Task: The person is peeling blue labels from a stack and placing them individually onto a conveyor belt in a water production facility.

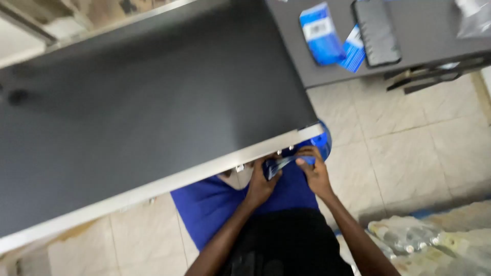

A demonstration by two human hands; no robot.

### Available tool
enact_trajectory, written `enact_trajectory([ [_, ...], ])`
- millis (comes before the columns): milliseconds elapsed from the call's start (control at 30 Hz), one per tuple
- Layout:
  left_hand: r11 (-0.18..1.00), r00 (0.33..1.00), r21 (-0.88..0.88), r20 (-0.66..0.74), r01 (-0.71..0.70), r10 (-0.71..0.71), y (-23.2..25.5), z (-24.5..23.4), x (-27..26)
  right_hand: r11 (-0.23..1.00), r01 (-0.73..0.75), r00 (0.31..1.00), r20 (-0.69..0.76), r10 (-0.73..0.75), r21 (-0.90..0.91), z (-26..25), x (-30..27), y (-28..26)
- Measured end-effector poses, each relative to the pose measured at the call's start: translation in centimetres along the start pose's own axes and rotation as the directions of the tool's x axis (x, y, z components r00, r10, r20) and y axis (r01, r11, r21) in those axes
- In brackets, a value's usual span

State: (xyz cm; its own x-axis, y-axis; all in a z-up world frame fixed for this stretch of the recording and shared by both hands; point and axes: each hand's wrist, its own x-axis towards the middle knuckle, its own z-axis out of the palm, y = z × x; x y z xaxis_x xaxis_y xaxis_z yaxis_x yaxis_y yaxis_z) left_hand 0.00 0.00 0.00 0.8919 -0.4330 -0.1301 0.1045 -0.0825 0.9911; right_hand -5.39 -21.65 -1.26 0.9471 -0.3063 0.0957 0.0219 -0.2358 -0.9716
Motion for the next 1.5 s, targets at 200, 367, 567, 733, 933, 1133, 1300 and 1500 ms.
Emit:
enact_trajectory([
  [200, 0.999, 1.000, -0.040, -0.009, -0.013, 0.013, 0.3, 0.0, 0.7, 0.994, -0.066, 0.992, 0.110, 0.055, 0.090, 1.0, -0.1, -3.4],
  [367, 0.993, 0.999, -0.118, -0.026, 0.022, -0.025, -2.4, 0.5, 0.9, 0.993, -0.083, 0.994, 0.071, 0.077, 0.086, 1.3, -0.2, -1.6],
  [567, 0.996, 1.000, -0.081, 0.012, -0.025, 0.026, -1.6, 0.3, 1.5, 0.992, 0.113, 0.992, 0.069, -0.110, -0.055, 0.4, 1.9, -5.3],
  [733, 0.999, 0.997, -0.039, 0.065, -0.032, 0.035, -2.3, 0.3, 1.4, 0.978, 0.178, 0.981, 0.094, -0.168, -0.110, 1.1, 1.4, -4.7],
  [933, 0.972, 0.995, -0.222, 0.085, 0.074, -0.057, -8.3, 1.4, 1.0, 0.977, 0.196, 0.980, 0.046, -0.193, -0.089, 1.5, 1.7, -4.5],
  [1133, 0.997, 0.995, -0.077, 0.100, 0.011, -0.004, -0.3, -0.8, 1.8, 0.959, 0.262, 0.965, -0.001, -0.264, -0.106, 1.1, 2.4, -4.8],
  [1300, 0.966, 0.995, 0.244, 0.062, -0.086, 0.073, 7.8, -1.9, 3.8, 0.959, 0.226, 0.971, -0.038, -0.236, -0.171, 0.6, 2.7, -2.8],
  [1500, 0.944, 0.997, 0.326, 0.076, -0.043, 0.019, 7.9, -1.9, 4.3, 0.978, 0.003, 0.997, -0.080, -0.020, -0.210, -0.5, 3.7, 1.1],
])
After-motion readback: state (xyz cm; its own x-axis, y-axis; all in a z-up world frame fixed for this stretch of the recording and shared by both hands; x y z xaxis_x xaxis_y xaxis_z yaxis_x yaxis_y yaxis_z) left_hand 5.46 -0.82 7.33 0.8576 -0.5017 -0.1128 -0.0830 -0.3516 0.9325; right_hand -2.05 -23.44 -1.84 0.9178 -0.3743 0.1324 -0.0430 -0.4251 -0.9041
